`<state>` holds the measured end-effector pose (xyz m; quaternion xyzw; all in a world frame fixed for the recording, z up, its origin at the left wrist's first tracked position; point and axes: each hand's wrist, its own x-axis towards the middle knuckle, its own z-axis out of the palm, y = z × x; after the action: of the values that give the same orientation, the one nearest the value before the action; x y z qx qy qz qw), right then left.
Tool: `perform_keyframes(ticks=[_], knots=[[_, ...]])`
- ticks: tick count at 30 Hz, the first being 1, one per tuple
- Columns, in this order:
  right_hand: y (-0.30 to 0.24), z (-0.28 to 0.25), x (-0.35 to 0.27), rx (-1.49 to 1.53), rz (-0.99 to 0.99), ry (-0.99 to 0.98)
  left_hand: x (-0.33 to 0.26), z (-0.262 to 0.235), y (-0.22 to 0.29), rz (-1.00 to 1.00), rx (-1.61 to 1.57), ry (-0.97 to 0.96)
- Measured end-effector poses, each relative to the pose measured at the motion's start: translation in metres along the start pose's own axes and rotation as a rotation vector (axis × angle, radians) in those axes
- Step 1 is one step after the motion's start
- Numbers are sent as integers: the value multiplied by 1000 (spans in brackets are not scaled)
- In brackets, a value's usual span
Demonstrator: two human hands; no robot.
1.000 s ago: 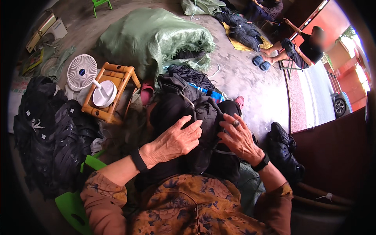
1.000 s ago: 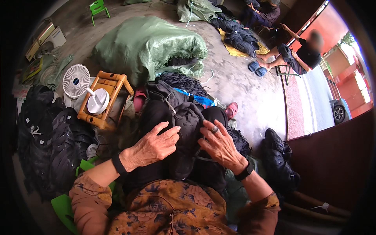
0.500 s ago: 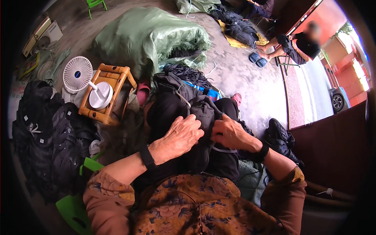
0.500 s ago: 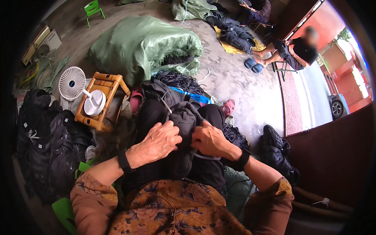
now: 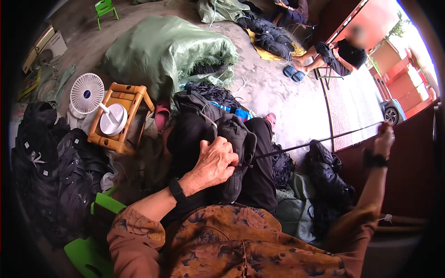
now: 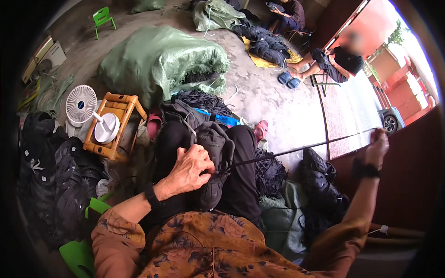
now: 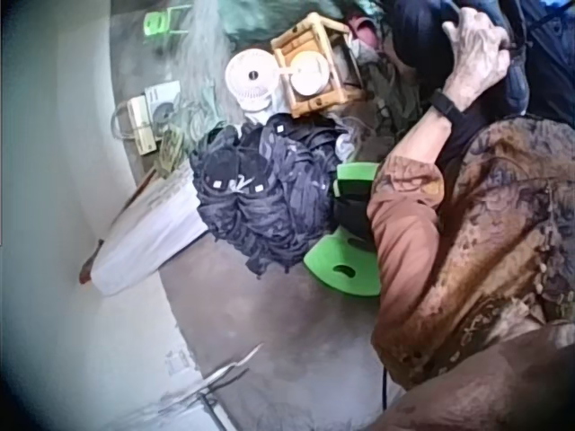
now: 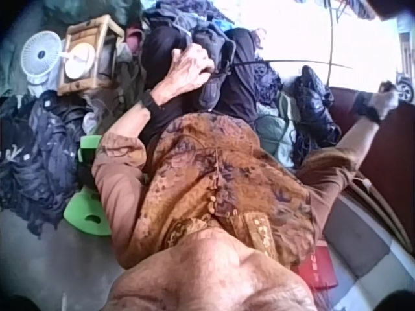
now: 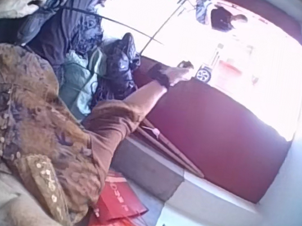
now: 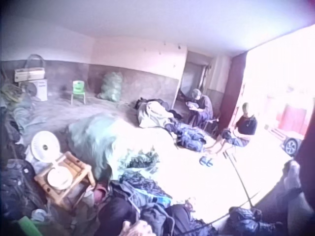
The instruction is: Lacing and tying a large batch of black boots while seated on the floor.
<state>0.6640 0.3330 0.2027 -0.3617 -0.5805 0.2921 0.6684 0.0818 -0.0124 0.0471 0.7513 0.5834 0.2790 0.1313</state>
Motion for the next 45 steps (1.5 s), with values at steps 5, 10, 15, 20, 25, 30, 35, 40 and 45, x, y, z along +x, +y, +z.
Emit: perform_keyframes(ticks=[5,10,15,20,25,30,35,40,45], knots=[[-7,214,-205,-234,624,-321,-9,-1,2,-57,-42,-8],[-44,312,-293,-224,731,-1217,-6,-4,6,-72,-60,-83],[-49,320,-303,-66,848,-1290,-4,-3,5,-21,-46,-118],[-119,388,-297,293,727,-963,5,18,12,-72,77,81],[-162,423,-308,515,726,-997,10,31,7,-192,-322,345],[-141,352,-254,-40,383,-901,-9,-21,-1,68,-13,-47],[-75,285,-240,-580,135,-564,-13,-33,-7,213,282,-20],[-45,290,-290,-265,404,-717,-2,-30,-10,220,362,-60],[-33,308,-321,-128,590,-819,5,-22,-14,67,214,-149]])
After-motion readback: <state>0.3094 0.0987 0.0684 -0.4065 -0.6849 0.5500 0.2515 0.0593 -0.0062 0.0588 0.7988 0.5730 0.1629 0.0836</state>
